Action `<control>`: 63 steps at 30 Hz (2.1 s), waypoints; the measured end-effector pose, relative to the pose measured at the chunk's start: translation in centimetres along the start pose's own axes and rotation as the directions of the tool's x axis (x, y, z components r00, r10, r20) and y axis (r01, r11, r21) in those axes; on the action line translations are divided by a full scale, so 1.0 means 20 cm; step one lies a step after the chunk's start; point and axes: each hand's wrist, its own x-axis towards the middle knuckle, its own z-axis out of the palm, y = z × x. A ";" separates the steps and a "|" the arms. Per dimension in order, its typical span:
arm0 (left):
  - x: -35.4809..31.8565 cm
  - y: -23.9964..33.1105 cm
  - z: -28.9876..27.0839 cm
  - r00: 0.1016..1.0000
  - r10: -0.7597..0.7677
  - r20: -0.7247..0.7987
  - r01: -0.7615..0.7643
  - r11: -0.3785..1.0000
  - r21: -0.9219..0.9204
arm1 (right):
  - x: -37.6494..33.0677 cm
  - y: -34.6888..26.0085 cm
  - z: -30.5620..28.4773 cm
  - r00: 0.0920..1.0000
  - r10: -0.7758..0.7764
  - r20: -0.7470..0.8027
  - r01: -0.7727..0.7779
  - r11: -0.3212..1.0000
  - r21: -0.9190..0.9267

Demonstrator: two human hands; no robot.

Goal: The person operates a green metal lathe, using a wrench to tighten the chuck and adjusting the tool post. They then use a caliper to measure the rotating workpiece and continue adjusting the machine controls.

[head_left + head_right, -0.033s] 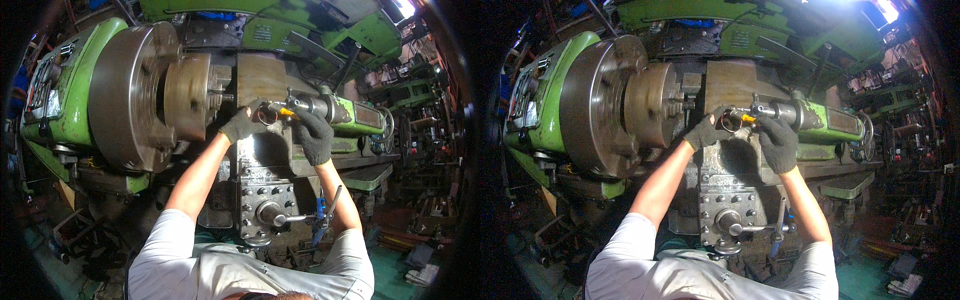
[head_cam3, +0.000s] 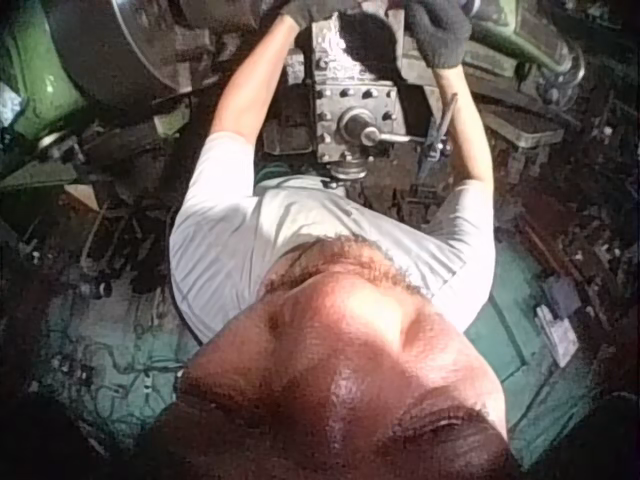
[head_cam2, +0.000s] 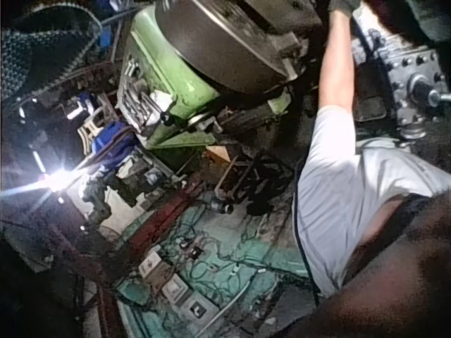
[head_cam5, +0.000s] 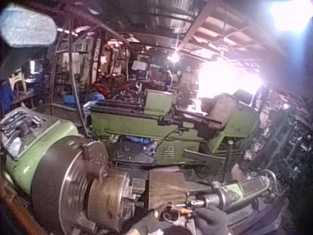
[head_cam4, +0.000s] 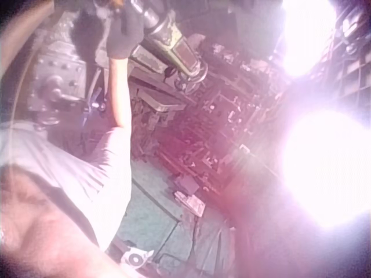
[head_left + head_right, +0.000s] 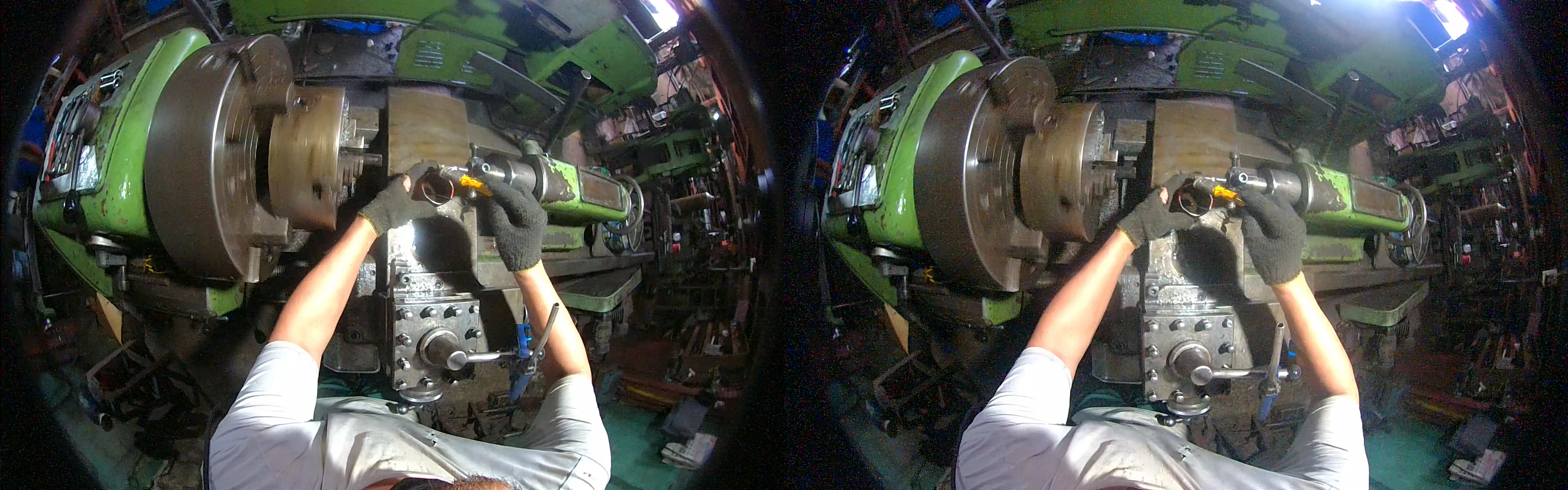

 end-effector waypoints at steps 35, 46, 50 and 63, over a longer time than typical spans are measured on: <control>0.01 0.04 0.00 0.993 -0.090 0.077 0.088 0.996 0.026 | 0.15 0.18 0.07 0.960 0.263 -0.094 -0.252 0.961 0.117; -0.02 0.21 -0.01 0.979 -0.194 0.070 0.193 0.981 0.021 | 0.09 0.07 0.00 0.965 0.260 -0.017 -0.259 0.964 0.059; -0.01 0.14 0.00 0.994 -0.078 0.079 0.079 0.997 -0.007 | 0.05 0.05 0.02 0.970 0.237 -0.061 -0.226 0.963 0.146; -0.02 0.03 0.03 0.999 -0.011 0.033 0.012 1.000 -0.028 | 0.00 0.03 0.05 0.994 0.111 0.010 -0.112 0.992 0.065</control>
